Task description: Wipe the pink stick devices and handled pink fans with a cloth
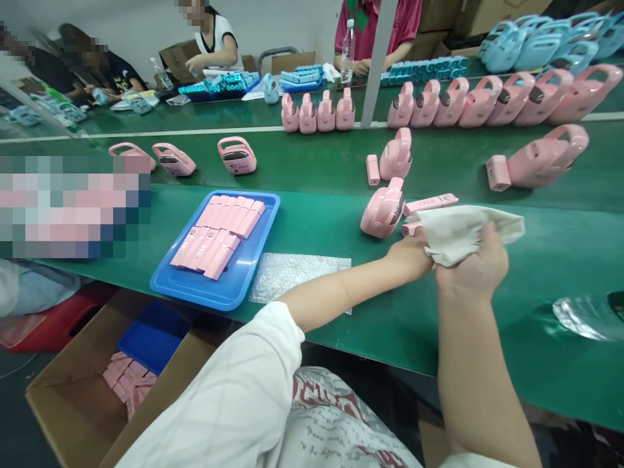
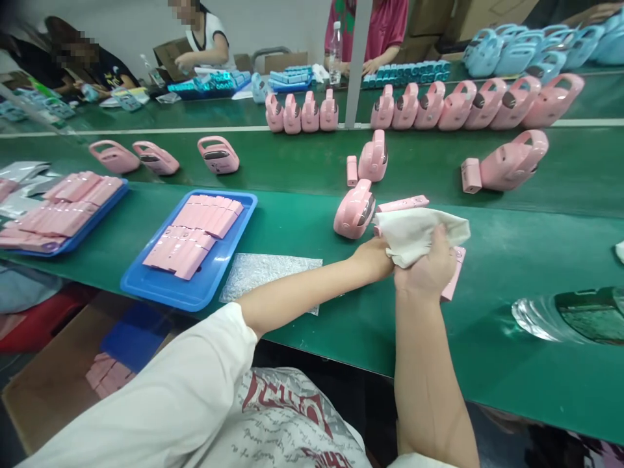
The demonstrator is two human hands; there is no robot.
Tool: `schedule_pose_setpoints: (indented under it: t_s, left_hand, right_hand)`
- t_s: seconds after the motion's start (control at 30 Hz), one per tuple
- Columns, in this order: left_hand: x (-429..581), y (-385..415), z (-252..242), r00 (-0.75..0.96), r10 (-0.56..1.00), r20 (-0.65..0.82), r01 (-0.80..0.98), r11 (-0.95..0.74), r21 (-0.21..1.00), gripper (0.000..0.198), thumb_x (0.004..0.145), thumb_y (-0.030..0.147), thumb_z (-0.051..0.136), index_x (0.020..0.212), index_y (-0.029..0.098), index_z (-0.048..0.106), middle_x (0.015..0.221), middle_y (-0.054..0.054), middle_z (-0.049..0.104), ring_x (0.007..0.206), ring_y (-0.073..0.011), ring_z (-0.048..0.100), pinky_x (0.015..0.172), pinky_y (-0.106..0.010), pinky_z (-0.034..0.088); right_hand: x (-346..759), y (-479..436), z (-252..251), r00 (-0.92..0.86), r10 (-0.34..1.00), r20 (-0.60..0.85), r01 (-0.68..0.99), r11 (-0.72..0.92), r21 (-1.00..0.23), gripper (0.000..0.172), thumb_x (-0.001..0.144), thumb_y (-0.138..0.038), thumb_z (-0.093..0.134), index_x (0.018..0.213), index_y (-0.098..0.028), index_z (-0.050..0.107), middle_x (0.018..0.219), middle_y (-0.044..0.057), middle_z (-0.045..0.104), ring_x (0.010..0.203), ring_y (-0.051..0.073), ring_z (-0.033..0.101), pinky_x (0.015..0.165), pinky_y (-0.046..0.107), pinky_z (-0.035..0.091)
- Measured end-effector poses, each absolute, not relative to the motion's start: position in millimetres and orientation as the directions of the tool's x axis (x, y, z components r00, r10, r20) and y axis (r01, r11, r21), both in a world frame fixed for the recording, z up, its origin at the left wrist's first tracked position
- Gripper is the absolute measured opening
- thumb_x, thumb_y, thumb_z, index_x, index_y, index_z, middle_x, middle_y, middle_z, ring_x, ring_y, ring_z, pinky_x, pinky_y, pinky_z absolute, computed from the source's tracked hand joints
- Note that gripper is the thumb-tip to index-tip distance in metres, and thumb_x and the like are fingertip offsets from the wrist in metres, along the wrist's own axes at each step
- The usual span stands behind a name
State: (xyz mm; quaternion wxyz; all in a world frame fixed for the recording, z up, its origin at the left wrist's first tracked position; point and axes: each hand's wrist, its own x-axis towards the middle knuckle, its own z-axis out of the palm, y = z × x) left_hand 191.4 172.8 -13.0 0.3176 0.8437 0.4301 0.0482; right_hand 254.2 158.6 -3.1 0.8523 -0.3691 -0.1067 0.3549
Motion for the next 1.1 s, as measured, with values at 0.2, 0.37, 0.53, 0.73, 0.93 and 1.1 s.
schedule_pose_setpoints:
  t_s: [0.2, 0.37, 0.53, 0.73, 0.93, 1.1]
  left_hand:
    - [136.4, 163.4, 32.0, 0.664, 0.735, -0.136, 0.654, -0.483, 0.582, 0.032, 0.087, 0.037, 0.051, 0.105, 0.015, 0.067, 0.11, -0.014, 0.069, 0.095, -0.0286, 0.065, 0.072, -0.037, 0.048]
    - [15.6, 221.3, 84.1, 0.33, 0.917, 0.226, 0.79, -0.399, 0.465, 0.032, 0.09, 0.035, 0.046, 0.103, 0.014, 0.067, 0.103, -0.01, 0.069, 0.095, -0.024, 0.062, 0.085, -0.037, 0.044]
    - [-116.5, 317.1, 92.0, -0.215, 0.97, 0.112, 0.972, 0.201, 0.125, 0.064, 0.082, 0.027, 0.058, 0.141, 0.007, 0.042, 0.147, -0.022, 0.041, 0.133, -0.0372, 0.039, 0.109, -0.046, 0.029]
    - [-199.8, 364.8, 80.3, -0.347, 0.936, 0.05, 0.933, 0.34, 0.119, 0.096, 0.073, 0.035, 0.067, 0.151, 0.002, 0.022, 0.155, -0.031, 0.024, 0.137, -0.0466, 0.031, 0.103, -0.055, 0.033]
    - [-208.0, 369.2, 72.4, -0.348, 0.932, 0.104, 0.935, 0.337, 0.115, 0.063, 0.081, 0.033, 0.053, 0.138, 0.007, 0.047, 0.147, -0.028, 0.039, 0.132, -0.0428, 0.036, 0.1, -0.055, 0.033]
    - [-193.7, 344.8, 92.7, -0.307, 0.944, 0.121, 0.944, 0.286, 0.165, 0.031, 0.076, 0.029, 0.058, 0.098, 0.01, 0.067, 0.115, -0.023, 0.061, 0.12, -0.0398, 0.046, 0.097, -0.049, 0.036]
  right_hand:
    - [254.0, 149.9, 8.6, 0.611, 0.765, -0.204, -0.652, 0.34, -0.677, 0.031, 0.09, -0.02, 0.039, 0.077, -0.017, 0.067, 0.099, 0.008, 0.07, 0.092, 0.015, 0.07, 0.076, 0.026, 0.06]
    - [243.6, 142.6, 16.4, 0.581, 0.747, -0.324, -0.675, 0.22, -0.704, 0.027, 0.09, -0.019, 0.044, 0.078, -0.023, 0.068, 0.097, 0.003, 0.071, 0.093, 0.014, 0.071, 0.066, 0.026, 0.061]
    - [232.1, 140.8, 15.0, 0.561, 0.746, -0.359, -0.667, 0.151, -0.729, 0.019, 0.088, -0.016, 0.049, 0.083, -0.018, 0.068, 0.095, 0.004, 0.07, 0.085, 0.012, 0.07, 0.063, 0.021, 0.062]
    - [231.3, 139.1, 8.2, 0.56, 0.764, -0.319, -0.582, 0.089, -0.809, 0.009, 0.076, -0.021, 0.062, 0.079, -0.019, 0.07, 0.087, 0.005, 0.07, 0.075, 0.015, 0.071, 0.058, 0.02, 0.061]
    - [231.9, 140.1, 3.1, 0.584, 0.768, -0.264, -0.489, 0.073, -0.869, 0.009, 0.067, -0.029, 0.067, 0.075, -0.025, 0.071, 0.085, 0.006, 0.07, 0.073, 0.02, 0.071, 0.053, 0.025, 0.061]
    - [229.4, 136.5, -1.4, 0.528, 0.796, -0.297, -0.543, 0.048, -0.838, 0.014, 0.067, -0.03, 0.07, 0.079, -0.023, 0.072, 0.09, 0.006, 0.07, 0.079, 0.02, 0.072, 0.058, 0.023, 0.062]
